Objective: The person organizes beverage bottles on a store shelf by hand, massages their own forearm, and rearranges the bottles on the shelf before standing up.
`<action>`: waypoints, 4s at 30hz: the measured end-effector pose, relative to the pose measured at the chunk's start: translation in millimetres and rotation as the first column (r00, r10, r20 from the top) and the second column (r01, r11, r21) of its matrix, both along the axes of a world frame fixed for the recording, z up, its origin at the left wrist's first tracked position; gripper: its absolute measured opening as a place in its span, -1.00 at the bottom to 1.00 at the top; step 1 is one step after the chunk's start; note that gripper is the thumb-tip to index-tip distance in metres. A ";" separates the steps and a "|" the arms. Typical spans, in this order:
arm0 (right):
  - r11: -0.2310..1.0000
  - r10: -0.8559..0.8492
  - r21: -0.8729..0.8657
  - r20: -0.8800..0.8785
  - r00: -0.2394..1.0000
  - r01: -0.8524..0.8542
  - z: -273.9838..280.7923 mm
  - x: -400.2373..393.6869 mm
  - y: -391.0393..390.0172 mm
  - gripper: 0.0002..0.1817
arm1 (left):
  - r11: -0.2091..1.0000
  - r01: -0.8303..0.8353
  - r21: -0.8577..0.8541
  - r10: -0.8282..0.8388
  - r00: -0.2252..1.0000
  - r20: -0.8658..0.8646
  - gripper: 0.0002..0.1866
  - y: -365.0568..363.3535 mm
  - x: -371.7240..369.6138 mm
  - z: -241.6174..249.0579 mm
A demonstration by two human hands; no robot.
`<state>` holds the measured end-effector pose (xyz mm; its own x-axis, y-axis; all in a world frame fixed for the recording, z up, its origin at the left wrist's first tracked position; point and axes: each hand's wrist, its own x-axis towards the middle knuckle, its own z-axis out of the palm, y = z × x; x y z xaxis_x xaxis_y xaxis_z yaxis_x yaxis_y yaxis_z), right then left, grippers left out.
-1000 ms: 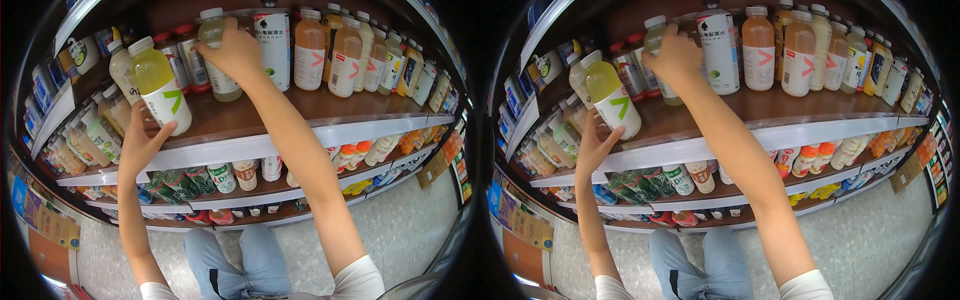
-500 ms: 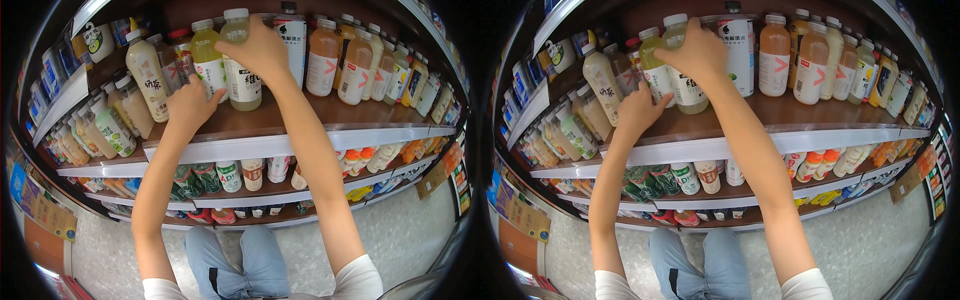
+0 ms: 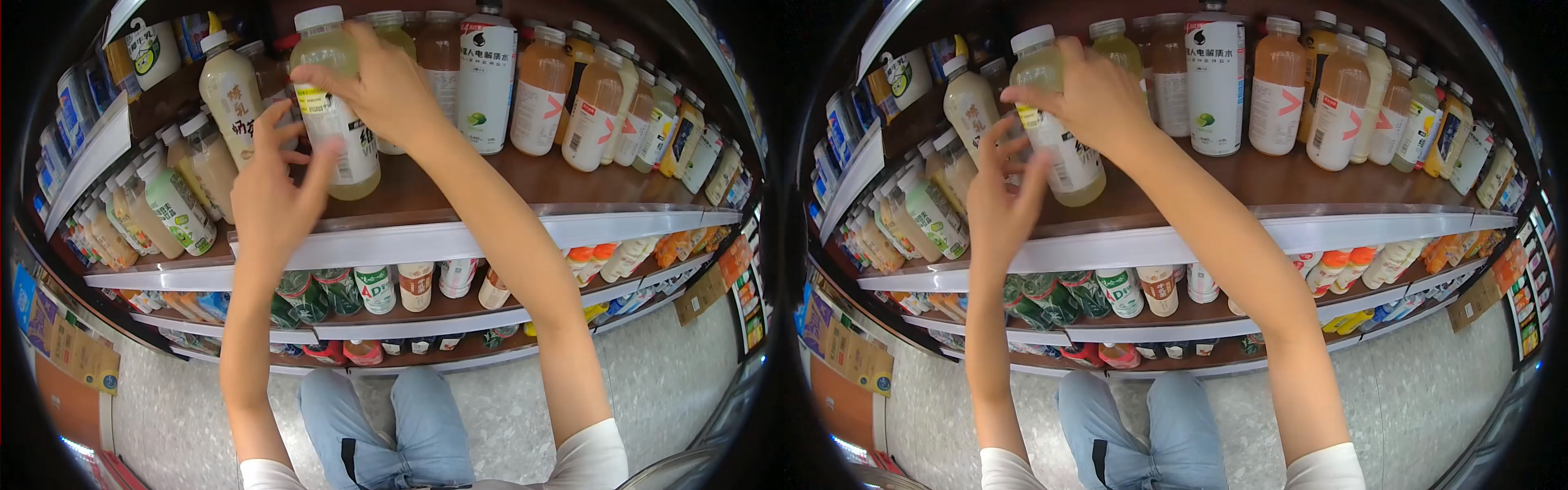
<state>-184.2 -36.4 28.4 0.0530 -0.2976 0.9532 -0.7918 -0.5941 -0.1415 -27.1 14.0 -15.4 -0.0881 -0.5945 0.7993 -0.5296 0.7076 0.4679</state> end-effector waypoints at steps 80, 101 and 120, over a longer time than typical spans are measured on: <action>0.957 -0.188 0.231 0.037 0.981 0.175 -28.1 -17.6 -23.6 -0.23 | 0.623 -0.143 -0.769 0.357 0.927 0.117 -0.40 -67.5 -9.3 31.8; 0.958 0.086 0.272 0.043 0.995 -0.095 -9.7 -24.5 -12.0 -0.64 | 0.552 0.363 -0.750 0.102 0.864 0.493 -0.09 -20.9 -47.6 25.1; 0.918 -0.082 0.351 -0.291 0.953 0.186 -20.3 -7.8 -35.8 -0.69 | 0.479 0.767 -0.426 -0.443 0.631 0.637 -0.26 54.6 -141.5 -44.7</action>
